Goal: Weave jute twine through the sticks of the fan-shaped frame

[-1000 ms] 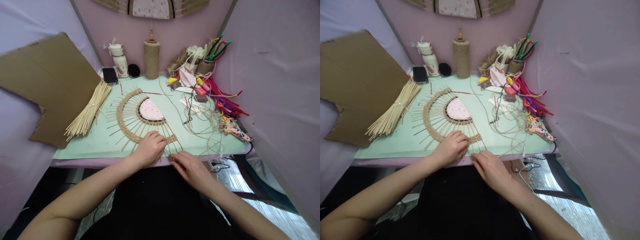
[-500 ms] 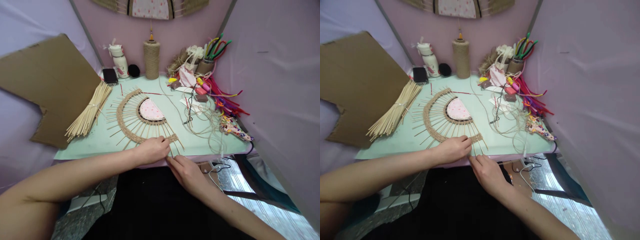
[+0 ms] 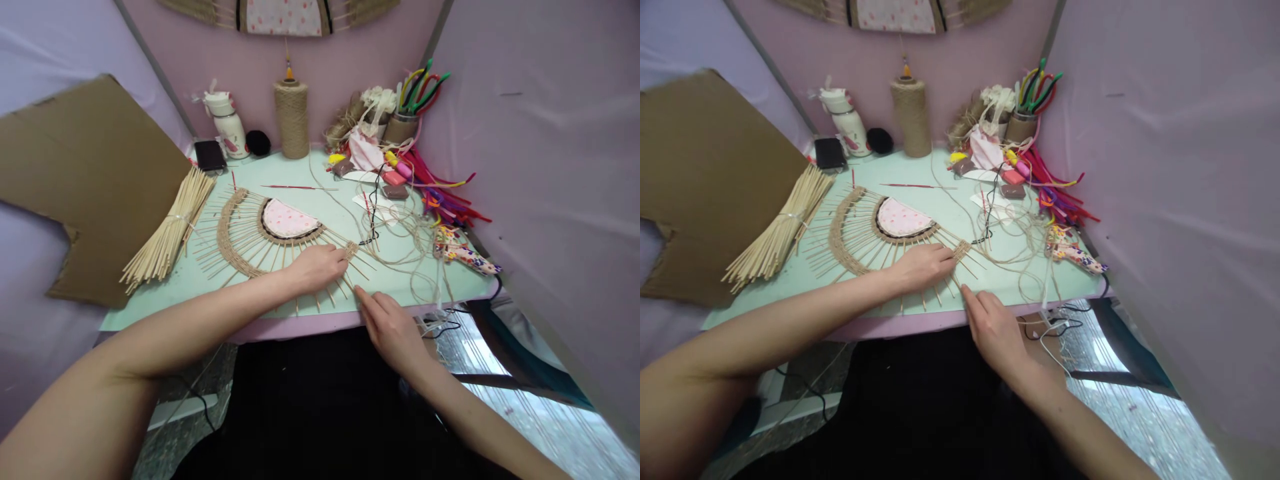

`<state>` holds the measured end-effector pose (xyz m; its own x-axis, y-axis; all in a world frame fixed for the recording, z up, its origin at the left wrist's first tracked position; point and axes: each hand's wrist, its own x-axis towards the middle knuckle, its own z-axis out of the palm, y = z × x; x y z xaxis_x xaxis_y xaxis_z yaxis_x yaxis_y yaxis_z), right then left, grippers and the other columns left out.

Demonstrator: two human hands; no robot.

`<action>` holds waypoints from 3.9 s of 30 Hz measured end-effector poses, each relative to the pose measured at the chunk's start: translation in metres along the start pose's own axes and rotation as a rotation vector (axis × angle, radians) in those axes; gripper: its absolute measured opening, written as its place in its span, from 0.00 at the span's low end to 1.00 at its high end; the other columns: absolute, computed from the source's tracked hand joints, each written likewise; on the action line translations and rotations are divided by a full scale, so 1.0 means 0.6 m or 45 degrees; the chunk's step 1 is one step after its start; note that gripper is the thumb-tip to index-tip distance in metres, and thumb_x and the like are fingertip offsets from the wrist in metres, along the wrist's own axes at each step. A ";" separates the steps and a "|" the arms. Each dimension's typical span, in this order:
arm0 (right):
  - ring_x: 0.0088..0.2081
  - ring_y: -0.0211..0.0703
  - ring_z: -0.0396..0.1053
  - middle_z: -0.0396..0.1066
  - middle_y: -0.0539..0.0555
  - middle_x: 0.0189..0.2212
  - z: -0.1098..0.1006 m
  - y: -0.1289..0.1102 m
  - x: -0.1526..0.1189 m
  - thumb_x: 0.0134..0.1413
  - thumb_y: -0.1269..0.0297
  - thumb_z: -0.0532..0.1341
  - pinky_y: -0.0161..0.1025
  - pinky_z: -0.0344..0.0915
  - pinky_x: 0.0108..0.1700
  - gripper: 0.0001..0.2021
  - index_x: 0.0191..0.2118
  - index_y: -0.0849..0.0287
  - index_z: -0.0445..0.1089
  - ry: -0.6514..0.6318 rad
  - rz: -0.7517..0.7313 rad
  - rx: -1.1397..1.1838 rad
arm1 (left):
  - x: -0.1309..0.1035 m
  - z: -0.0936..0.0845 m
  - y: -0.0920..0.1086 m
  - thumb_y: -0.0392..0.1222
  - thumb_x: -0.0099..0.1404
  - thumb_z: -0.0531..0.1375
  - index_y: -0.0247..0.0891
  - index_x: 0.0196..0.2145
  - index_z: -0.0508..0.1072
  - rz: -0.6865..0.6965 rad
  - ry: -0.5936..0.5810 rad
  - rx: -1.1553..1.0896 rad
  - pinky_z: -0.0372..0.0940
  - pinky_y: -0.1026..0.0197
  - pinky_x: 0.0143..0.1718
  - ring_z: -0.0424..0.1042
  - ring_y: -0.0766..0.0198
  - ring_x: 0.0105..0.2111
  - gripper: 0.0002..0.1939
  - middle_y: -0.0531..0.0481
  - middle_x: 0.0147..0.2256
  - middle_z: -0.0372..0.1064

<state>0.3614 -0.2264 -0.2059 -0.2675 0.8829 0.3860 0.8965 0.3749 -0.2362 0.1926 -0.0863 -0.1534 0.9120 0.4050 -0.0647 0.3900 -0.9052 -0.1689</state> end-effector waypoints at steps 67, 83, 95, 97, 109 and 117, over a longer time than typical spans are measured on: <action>0.27 0.34 0.58 0.64 0.49 0.31 -0.013 -0.069 0.057 0.59 0.64 0.57 0.33 0.63 0.30 0.25 0.62 0.59 0.63 -0.502 0.630 1.536 | -0.009 0.038 -0.048 0.34 0.69 0.53 0.38 0.54 0.73 0.222 0.206 -0.495 0.63 0.52 0.52 0.65 0.57 0.51 0.17 0.38 0.60 0.63; 0.34 0.41 0.66 0.66 0.53 0.34 -0.047 -0.067 0.023 0.61 0.64 0.56 0.42 0.69 0.43 0.25 0.63 0.60 0.59 -0.564 0.301 0.933 | -0.008 0.043 -0.054 0.37 0.72 0.50 0.39 0.53 0.74 0.197 0.268 -0.695 0.62 0.52 0.55 0.66 0.58 0.53 0.17 0.39 0.58 0.65; 0.36 0.42 0.65 0.65 0.54 0.36 -0.047 -0.068 0.013 0.62 0.64 0.54 0.44 0.67 0.46 0.28 0.66 0.62 0.53 -0.677 0.320 0.895 | -0.008 0.050 -0.058 0.38 0.72 0.51 0.39 0.52 0.74 0.227 0.301 -0.737 0.60 0.53 0.56 0.65 0.58 0.54 0.17 0.41 0.58 0.65; 0.34 0.39 0.64 0.63 0.53 0.36 -0.043 -0.072 0.013 0.61 0.63 0.55 0.41 0.67 0.43 0.30 0.67 0.62 0.52 -0.698 0.388 1.023 | -0.009 0.050 -0.058 0.39 0.72 0.51 0.39 0.52 0.74 0.235 0.308 -0.746 0.61 0.53 0.56 0.65 0.58 0.53 0.17 0.40 0.58 0.65; 0.29 0.32 0.58 0.60 0.51 0.40 -0.022 -0.086 -0.011 0.57 0.65 0.56 0.36 0.65 0.38 0.34 0.68 0.59 0.48 -0.694 0.537 1.371 | -0.008 0.056 -0.061 0.39 0.72 0.50 0.40 0.53 0.74 0.238 0.296 -0.762 0.59 0.53 0.57 0.64 0.57 0.55 0.17 0.41 0.59 0.64; 0.30 0.33 0.59 0.61 0.54 0.43 -0.028 -0.090 -0.014 0.57 0.64 0.56 0.36 0.65 0.37 0.33 0.67 0.60 0.47 -0.734 0.514 1.397 | -0.008 0.051 -0.060 0.40 0.73 0.50 0.41 0.53 0.74 0.233 0.298 -0.772 0.59 0.53 0.57 0.65 0.58 0.54 0.17 0.42 0.58 0.65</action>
<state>0.3211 -0.2589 -0.1812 -0.4061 0.8777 -0.2544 0.2681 -0.1517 -0.9514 0.1701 -0.0516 -0.1773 0.9469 0.2618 0.1869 0.1666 -0.8962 0.4112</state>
